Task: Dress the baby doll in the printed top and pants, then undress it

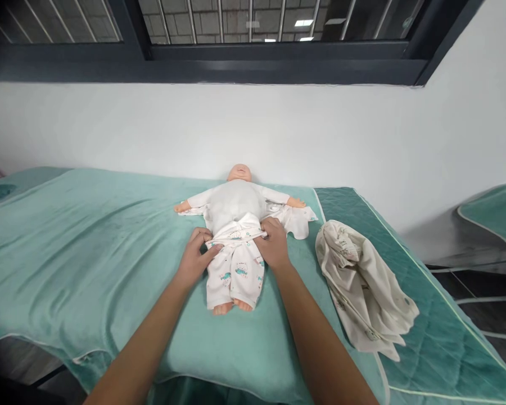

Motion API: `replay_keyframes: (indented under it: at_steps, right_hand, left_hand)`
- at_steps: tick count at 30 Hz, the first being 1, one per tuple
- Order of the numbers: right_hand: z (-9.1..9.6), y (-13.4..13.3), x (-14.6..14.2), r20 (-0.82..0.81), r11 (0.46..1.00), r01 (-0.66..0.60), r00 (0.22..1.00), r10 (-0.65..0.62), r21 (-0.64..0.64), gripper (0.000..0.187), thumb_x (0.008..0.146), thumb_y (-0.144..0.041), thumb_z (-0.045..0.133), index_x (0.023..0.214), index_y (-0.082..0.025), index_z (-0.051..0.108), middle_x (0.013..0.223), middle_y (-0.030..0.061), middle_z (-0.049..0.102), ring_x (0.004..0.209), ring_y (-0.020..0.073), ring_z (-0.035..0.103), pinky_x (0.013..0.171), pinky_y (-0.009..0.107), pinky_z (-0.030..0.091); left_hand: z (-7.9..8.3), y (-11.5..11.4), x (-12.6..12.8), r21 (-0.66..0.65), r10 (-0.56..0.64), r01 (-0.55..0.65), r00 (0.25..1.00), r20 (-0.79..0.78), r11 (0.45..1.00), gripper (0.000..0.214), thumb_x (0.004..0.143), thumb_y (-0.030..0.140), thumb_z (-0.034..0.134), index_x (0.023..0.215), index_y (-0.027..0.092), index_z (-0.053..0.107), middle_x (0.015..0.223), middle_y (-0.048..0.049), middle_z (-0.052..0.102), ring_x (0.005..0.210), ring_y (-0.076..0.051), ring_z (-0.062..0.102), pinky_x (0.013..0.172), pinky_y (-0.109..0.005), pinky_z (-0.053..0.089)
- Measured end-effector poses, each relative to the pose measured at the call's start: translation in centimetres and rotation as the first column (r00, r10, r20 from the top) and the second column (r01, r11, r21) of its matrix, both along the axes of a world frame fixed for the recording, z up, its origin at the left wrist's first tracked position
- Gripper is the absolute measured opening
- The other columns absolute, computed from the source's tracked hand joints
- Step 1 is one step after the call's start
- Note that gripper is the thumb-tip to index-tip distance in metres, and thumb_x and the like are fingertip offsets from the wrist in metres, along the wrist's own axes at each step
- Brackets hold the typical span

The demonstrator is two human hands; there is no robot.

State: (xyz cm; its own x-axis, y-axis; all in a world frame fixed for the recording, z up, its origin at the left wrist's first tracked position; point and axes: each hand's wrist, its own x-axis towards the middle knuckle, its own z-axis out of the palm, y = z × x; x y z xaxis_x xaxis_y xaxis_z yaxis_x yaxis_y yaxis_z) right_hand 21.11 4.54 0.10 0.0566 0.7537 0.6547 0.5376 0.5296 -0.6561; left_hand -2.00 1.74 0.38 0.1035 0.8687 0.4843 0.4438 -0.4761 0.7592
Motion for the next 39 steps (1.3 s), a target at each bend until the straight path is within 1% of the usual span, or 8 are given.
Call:
replay_keyframes:
  at_steps: [5, 8, 14, 23, 27, 32, 37, 39]
  right_hand:
    - [-0.4, -3.4, 0.2, -0.082, 0.941, -0.138, 0.990, 0.118, -0.310, 0.030, 0.080, -0.036, 0.058, 0.059, -0.020, 0.043, 0.060, -0.0039, 0.042, 0.062, 0.0129, 0.038, 0.058, 0.026, 0.029]
    - [-0.6, -5.3, 0.1, -0.152, 0.899, -0.166, 0.982, 0.113, -0.404, 0.032, 0.083, -0.043, 0.057, 0.064, -0.020, 0.047, 0.061, -0.0043, 0.041, 0.061, 0.0122, 0.037, 0.056, 0.024, 0.028]
    - [-0.3, -6.8, -0.3, -0.149, 0.899, -0.093, 0.988, 0.031, -0.427, 0.023, 0.086, -0.043, 0.055, 0.078, -0.021, 0.054, 0.069, -0.0035, 0.049, 0.066, 0.0144, 0.044, 0.062, 0.026, 0.035]
    - [-0.7, -6.3, -0.5, -0.147, 0.909, -0.061, 0.989, 0.000, -0.412, 0.024, 0.083, -0.044, 0.058, 0.089, -0.021, 0.056, 0.077, -0.0025, 0.054, 0.070, 0.0152, 0.045, 0.066, 0.027, 0.039]
    - [-0.3, -7.2, -0.4, -0.163, 0.889, -0.107, 0.986, 0.037, -0.445, 0.022, 0.082, -0.043, 0.057, 0.081, -0.021, 0.056, 0.071, -0.0041, 0.050, 0.067, 0.0144, 0.044, 0.063, 0.026, 0.037]
    - [-0.6, -11.3, -0.2, -0.151, 0.855, -0.210, 0.976, 0.156, -0.474, 0.021, 0.084, -0.043, 0.059, 0.085, -0.021, 0.057, 0.076, -0.0023, 0.056, 0.072, 0.0168, 0.051, 0.067, 0.028, 0.042]
    - [-1.3, -14.9, -0.9, -0.027, 0.887, -0.150, 0.988, 0.154, -0.437, 0.076, 0.062, -0.049, 0.082, 0.127, -0.023, 0.050, 0.123, 0.0104, 0.061, 0.112, 0.0326, 0.056, 0.095, 0.048, 0.046]
    - [-1.3, -15.2, -1.4, 0.045, 0.902, -0.090, 0.992, 0.120, -0.423, 0.077, 0.063, -0.051, 0.081, 0.127, -0.022, 0.049, 0.124, 0.0123, 0.060, 0.113, 0.0339, 0.056, 0.096, 0.050, 0.045]
  left_hand:
    - [-0.1, 0.2, 0.1, -0.009, 0.031, -0.031, 0.999, 0.024, 0.999, 0.022, 0.087, 0.038, 0.064, 0.076, 0.021, 0.054, 0.097, -0.0030, 0.054, 0.095, -0.018, 0.054, 0.088, -0.031, 0.042]
    - [0.0, 0.2, 0.2, -0.017, 0.039, -0.038, 0.998, 0.042, 0.999, 0.023, 0.086, 0.038, 0.064, 0.074, 0.021, 0.054, 0.094, -0.0027, 0.055, 0.093, -0.017, 0.055, 0.087, -0.031, 0.043]
    - [0.6, -1.0, 0.3, -0.012, 0.068, -0.068, 0.997, 0.031, 0.998, 0.027, 0.087, 0.040, 0.061, 0.070, 0.021, 0.055, 0.095, -0.0036, 0.057, 0.094, -0.018, 0.056, 0.090, -0.032, 0.044]
    - [-0.7, -6.6, -0.5, 0.001, 0.025, -0.025, 1.000, -0.003, 1.000, 0.024, 0.090, 0.038, 0.059, 0.074, 0.021, 0.053, 0.107, -0.0066, 0.060, 0.107, -0.020, 0.056, 0.096, -0.035, 0.043]
    - [-0.9, -6.6, -0.5, -0.032, 0.014, -0.015, 0.999, -0.029, 0.999, 0.022, 0.089, 0.040, 0.061, 0.079, 0.021, 0.055, 0.107, -0.0061, 0.060, 0.106, -0.021, 0.055, 0.095, -0.035, 0.043]
    - [-1.0, -6.1, -0.5, -0.025, 0.047, -0.050, 0.995, -0.087, 0.998, 0.022, 0.088, 0.036, 0.061, 0.075, 0.022, 0.051, 0.099, -0.0044, 0.062, 0.099, -0.021, 0.054, 0.090, -0.034, 0.042]
    - [-1.1, -5.9, -0.4, -0.166, 0.115, -0.114, 0.993, -0.001, 0.980, 0.015, 0.085, 0.034, 0.060, 0.088, 0.022, 0.053, 0.090, -0.0007, 0.060, 0.087, -0.018, 0.055, 0.083, -0.031, 0.044]
    - [-1.1, -5.8, -0.4, -0.206, 0.086, -0.072, 0.995, 0.058, 0.976, 0.022, 0.084, 0.033, 0.061, 0.101, 0.022, 0.055, 0.098, -0.0014, 0.061, 0.091, -0.018, 0.057, 0.085, -0.031, 0.044]
